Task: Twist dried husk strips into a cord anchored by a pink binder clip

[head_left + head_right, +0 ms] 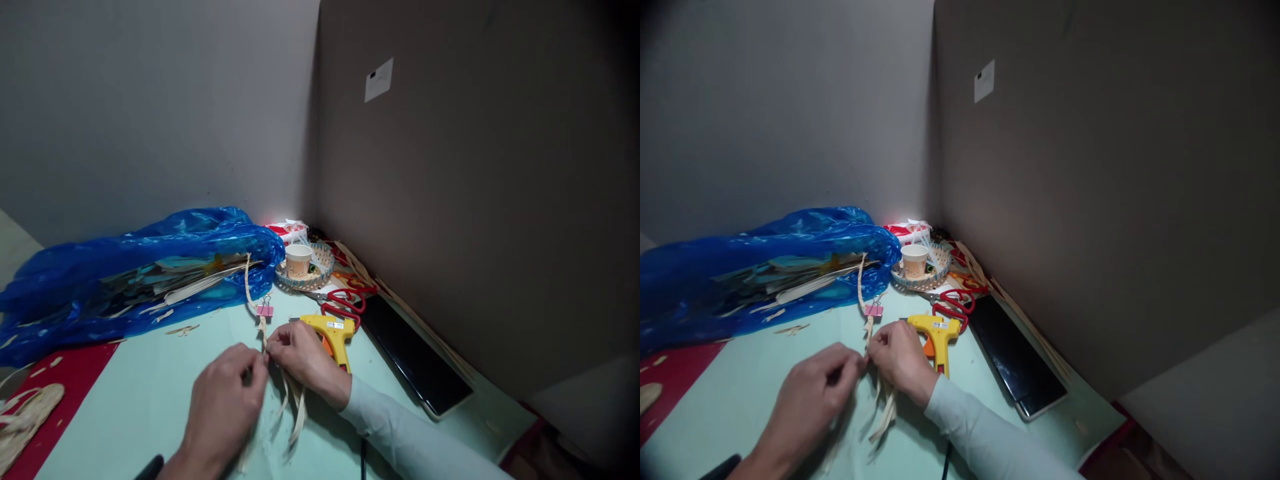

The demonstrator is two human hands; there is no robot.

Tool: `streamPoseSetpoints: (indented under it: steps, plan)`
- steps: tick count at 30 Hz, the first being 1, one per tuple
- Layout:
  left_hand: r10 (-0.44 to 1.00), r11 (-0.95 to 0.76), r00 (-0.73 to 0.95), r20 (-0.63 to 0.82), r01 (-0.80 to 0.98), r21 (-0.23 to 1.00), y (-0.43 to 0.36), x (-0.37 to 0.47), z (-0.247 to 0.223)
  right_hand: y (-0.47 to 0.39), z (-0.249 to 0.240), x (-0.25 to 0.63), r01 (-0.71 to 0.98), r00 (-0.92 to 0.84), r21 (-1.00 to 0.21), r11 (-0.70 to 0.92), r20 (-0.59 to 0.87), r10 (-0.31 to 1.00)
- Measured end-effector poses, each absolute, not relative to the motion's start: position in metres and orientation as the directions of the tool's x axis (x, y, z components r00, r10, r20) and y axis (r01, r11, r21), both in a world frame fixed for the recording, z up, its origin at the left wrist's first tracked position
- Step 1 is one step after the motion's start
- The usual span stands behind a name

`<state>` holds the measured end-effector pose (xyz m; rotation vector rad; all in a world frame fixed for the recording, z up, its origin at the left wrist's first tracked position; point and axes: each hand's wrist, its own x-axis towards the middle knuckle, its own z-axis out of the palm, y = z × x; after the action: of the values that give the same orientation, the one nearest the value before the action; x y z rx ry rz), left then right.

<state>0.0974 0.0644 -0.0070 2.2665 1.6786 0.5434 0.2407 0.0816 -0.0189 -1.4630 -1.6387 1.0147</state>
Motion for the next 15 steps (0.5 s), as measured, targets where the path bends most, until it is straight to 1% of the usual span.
streamPoseSetpoints:
  steps: [2,3,5,6,8,10,13,15]
  plan:
    - [0.982,-0.186,0.156,0.102,0.798,0.573,0.079,0.091,-0.001,0.081,-0.018,0.240,0.422,-0.132,-0.905,0.053,-0.004,0.991]
    - [0.984,-0.162,0.165,0.058,0.726,0.668,0.084,0.089,-0.001,0.080,-0.018,0.240,0.415,-0.142,-0.908,0.055,-0.005,0.990]
    - [0.961,-0.073,0.266,-0.079,0.518,0.852,0.092,0.088,-0.006,0.080,-0.018,0.240,0.431,-0.135,-0.901,0.049,-0.010,0.991]
    - [0.934,0.003,0.326,-0.148,0.408,0.913,0.094,0.090,-0.010,0.081,-0.019,0.240,0.450,-0.121,-0.892,0.042,-0.014,0.993]
    - [0.889,0.153,0.383,-0.252,0.272,0.950,0.096,0.093,-0.019,0.082,-0.020,0.240,0.487,-0.099,-0.873,0.028,-0.024,0.995]
    - [0.885,0.222,0.353,-0.303,0.253,0.942,0.096,0.096,-0.024,0.083,-0.020,0.240,0.514,-0.104,-0.857,0.030,-0.027,0.994]
    - [0.908,0.191,0.309,-0.282,0.293,0.937,0.096,0.096,-0.026,0.079,-0.016,0.241,0.537,-0.149,-0.841,0.064,-0.019,0.989]
    - [0.930,0.148,0.280,-0.239,0.309,0.939,0.096,0.094,-0.024,0.074,-0.012,0.241,0.613,-0.167,-0.781,0.121,0.021,0.986]
